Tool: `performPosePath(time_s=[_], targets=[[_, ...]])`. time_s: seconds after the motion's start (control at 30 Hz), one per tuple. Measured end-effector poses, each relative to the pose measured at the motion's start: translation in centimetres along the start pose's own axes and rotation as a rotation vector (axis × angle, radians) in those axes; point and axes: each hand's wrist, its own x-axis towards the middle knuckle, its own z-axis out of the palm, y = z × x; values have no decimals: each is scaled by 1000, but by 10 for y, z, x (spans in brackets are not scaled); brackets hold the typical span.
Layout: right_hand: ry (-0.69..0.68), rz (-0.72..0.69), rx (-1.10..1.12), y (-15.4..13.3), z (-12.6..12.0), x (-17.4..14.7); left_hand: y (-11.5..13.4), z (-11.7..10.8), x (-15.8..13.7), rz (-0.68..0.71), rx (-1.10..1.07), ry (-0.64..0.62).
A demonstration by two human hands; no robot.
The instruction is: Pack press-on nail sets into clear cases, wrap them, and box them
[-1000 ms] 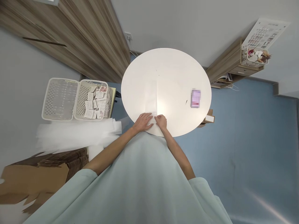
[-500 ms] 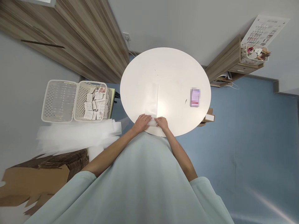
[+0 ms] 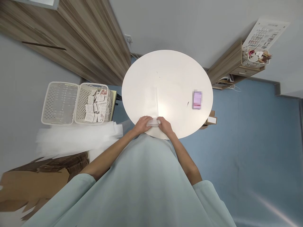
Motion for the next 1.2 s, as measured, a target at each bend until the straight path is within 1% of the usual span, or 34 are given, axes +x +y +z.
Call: performPosePath(time_s=[0.1,0.23,0.37,0.53,0.63,0.73,0.8,0.87,0.93,1.0,1.07,1.13,1.2], targets=[[-4,45,74,1,-5,7,0,-3,1,-108,-86,37],[33,87,180,-5,-10,18,-3,-2,3,-266,-208,129],[52,190,191,-10,-11,33,-7,0,13,-447,-295,231],[122,246,163,-7,-4,51,-6,1,33,-596,-281,303],[176,296,151,-5,1,58,-5,3,41,-631,-248,316],[187,348,134,-6,5,60,-5,6,44,-626,-211,321],[198,351,96,-9,6,60,-5,7,44,-610,-165,341],[233,309,34,-12,7,59,-4,5,43,-543,-79,374],[253,195,-30,-15,6,59,-3,-1,43,-407,22,385],[212,26,-90,-16,4,60,-2,-7,46,-242,89,329],[125,-115,-152,-16,2,62,-2,-14,50,-107,108,223],[47,-176,-206,-15,0,64,-3,-18,54,-37,96,129],[18,-178,-236,-14,0,63,-5,-20,56,-30,73,82]])
